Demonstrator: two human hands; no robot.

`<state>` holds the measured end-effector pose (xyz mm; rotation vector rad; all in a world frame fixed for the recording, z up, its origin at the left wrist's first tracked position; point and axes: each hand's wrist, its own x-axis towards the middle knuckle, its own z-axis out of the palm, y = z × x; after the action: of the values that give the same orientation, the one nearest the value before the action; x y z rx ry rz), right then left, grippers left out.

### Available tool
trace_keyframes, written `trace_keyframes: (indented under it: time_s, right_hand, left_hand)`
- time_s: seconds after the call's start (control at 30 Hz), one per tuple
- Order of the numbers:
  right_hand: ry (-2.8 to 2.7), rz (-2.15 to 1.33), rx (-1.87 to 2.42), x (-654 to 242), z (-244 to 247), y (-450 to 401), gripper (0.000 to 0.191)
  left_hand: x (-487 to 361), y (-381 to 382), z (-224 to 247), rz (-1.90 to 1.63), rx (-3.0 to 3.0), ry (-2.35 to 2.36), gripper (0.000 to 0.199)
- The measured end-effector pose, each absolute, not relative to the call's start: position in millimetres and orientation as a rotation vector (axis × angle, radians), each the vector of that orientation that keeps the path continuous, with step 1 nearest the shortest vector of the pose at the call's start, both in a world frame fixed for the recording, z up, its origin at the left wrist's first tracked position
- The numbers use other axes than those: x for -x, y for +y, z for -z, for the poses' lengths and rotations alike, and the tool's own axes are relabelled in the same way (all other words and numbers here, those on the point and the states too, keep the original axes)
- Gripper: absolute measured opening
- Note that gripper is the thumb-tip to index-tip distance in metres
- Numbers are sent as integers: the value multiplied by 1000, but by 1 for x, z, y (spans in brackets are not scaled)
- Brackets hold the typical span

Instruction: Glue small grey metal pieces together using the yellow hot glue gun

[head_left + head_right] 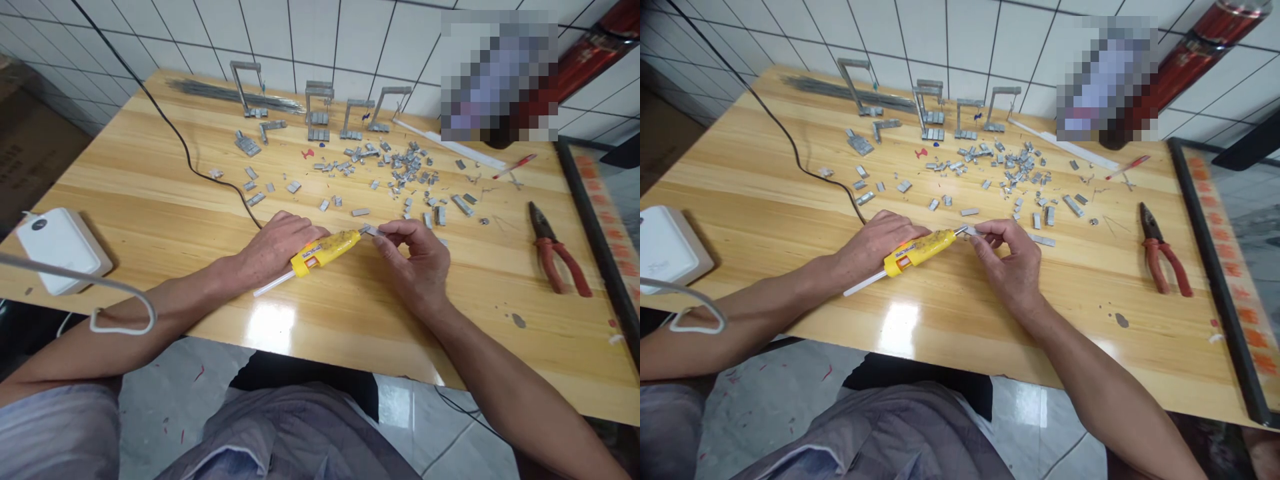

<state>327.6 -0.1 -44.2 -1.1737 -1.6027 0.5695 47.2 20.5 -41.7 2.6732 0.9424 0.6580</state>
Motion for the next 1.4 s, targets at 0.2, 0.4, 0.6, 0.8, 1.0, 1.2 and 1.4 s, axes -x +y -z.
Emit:
trace_keyframes:
  time_s: [0.2,0.4,0.6,0.8,1.0,1.2,1.4]
  right_hand:
    - [-1596,-529,1172,-328,42,-2,10]
    - [-1524,-579,1190,-329,45,-1,19]
    - [-1466,-646,1199,-329,47,0,27]
    - [-1407,-756,1157,-330,49,1,29]
    - [-1439,-747,1157,-330,51,3,30]
    - [-1534,-659,1136,-329,49,1,18]
    - [-1572,-572,1120,-331,50,-1,10]
  left_hand:
    - [-47,21,44,-690,-2699,949,33]
    - [-47,21,45,-703,-2695,991,32]
    - [-46,21,46,-803,-2696,996,35]
    - [-44,24,43,-709,-2591,1020,27]
    - [-44,24,42,-669,-2558,1030,25]
    - [-47,21,43,-780,-2683,911,32]
    - [-48,21,44,-794,-2721,933,34]
